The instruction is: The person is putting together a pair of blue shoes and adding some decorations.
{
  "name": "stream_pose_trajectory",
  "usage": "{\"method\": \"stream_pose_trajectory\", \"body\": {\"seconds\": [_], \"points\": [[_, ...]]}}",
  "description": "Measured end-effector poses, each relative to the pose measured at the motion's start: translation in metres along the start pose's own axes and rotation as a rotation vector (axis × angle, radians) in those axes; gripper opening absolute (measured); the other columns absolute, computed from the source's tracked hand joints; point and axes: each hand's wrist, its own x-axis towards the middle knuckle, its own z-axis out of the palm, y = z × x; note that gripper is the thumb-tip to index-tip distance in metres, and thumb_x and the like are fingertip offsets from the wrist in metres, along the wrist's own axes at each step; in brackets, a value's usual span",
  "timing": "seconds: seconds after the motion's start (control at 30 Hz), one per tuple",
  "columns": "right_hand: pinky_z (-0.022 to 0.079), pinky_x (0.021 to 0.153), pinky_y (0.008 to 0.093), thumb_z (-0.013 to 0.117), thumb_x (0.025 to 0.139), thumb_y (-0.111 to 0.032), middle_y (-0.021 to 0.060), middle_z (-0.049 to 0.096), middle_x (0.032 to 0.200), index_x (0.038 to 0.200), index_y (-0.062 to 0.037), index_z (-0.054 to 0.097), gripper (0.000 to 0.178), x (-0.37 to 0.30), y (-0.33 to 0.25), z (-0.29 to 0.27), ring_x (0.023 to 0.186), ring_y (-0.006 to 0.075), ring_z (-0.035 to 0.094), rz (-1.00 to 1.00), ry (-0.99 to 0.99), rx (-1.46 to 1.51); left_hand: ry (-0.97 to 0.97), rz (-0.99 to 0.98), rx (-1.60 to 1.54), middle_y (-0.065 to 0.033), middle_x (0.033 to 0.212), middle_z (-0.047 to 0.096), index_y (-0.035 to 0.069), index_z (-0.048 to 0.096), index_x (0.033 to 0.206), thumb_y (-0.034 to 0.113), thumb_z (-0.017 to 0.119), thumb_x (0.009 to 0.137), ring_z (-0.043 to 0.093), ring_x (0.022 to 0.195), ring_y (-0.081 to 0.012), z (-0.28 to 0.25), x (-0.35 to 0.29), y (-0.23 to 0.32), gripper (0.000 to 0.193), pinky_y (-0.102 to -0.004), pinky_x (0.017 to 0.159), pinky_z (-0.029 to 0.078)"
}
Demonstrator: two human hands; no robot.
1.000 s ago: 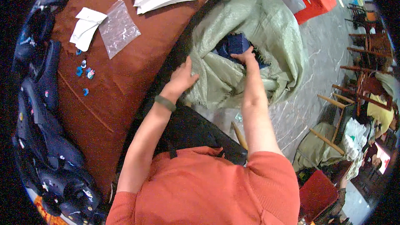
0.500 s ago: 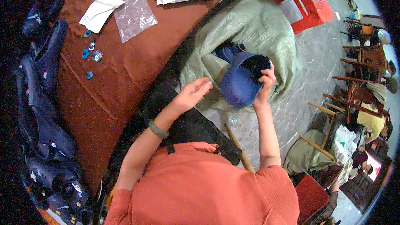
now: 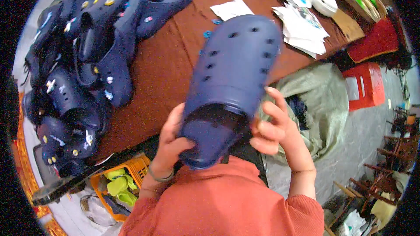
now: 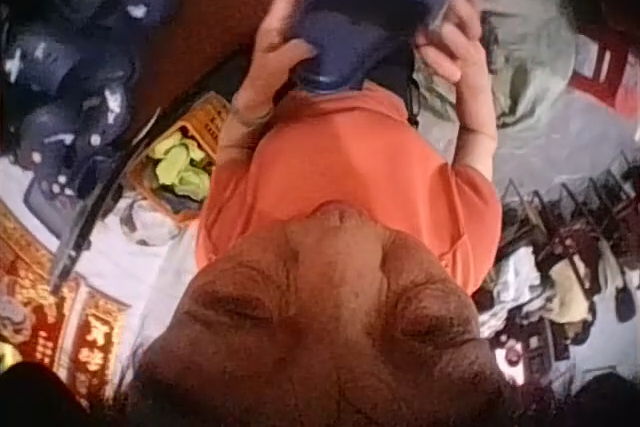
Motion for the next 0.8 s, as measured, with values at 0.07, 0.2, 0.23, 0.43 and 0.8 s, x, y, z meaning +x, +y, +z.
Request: {"method": "stream_pose_trajectory", "body": {"seconds": [0.07, 0.2, 0.23, 0.43, 0.8], "points": [[0.046, 0.083, 0.056, 0.059, 0.07, 0.003, 0.0113, 0.046, 0.1, 0.085, -0.012, 0.051, 0.023, 0.017, 0.009, 0.029, 0.1, 0.0351, 0.051, 0.167, -0.17, -0.094, 0.244, 0.009, 0.032, -0.0116, 0.125, 0.046, -0.006, 0.031, 0.132, -0.001, 0.053, 0.058, 0.044, 0.116, -0.0215, -0.033, -0.026, 0.007, 0.078, -0.0312, 0.1, 0.032], [0.048, 0.077, 0.0407, 0.061, 0.075, -0.004, 0.0141, 0.056, 0.094, 0.093, -0.0038, 0.056, 0.019, 0.021, 0.065, 0.066, 0.091, 0.0332, 0.055, 0.487, -0.449, -0.202, 0.522, -0.016, 0.179, -0.0135, 0.117, 0.052, -0.005, 0.039, 0.127, 0.009, 0.048, 0.056, 0.053, 0.104, -0.0238, -0.08, -0.051, 0.02, 0.072, -0.0307, 0.093, 0.039], [0.047, 0.075, 0.0398, 0.061, 0.077, -0.007, 0.0141, 0.057, 0.092, 0.094, -0.0035, 0.057, 0.018, 0.015, 0.083, 0.074, 0.089, 0.0333, 0.056, 0.577, -0.48, -0.214, 0.558, 0.001, 0.16, -0.014, 0.112, 0.054, -0.004, 0.043, 0.124, 0.012, 0.047, 0.054, 0.055, 0.099, -0.0245, -0.09, -0.053, 0.019, 0.072, -0.0303, 0.09, 0.041], [0.046, 0.071, 0.0443, 0.062, 0.08, -0.021, 0.0168, 0.058, 0.088, 0.094, -0.0042, 0.059, 0.022, 0.002, 0.133, 0.094, 0.083, 0.0369, 0.057, 0.883, -0.889, -0.292, 0.802, 0.338, 1.207, -0.0168, 0.118, 0.049, -0.003, 0.051, 0.112, 0.012, 0.053, 0.086, 0.046, 0.109, -0.0293, -0.113, -0.054, 0.024, 0.03, -0.0363, 0.093, 0.036], [0.046, 0.065, 0.0348, 0.067, 0.077, -0.011, 0.0144, 0.06, 0.08, 0.09, 0.0001, 0.057, 0.02, 0.004, 0.119, 0.086, 0.073, 0.0265, 0.059, 1.032, -0.718, -0.154, 0.326, -0.038, -0.61, -0.0107, 0.114, 0.055, -0.006, 0.05, 0.114, 0.015, 0.05, 0.088, 0.054, 0.105, -0.0208, -0.116, 0.039, 0.029, 0.034, -0.0331, 0.097, 0.038]]}}
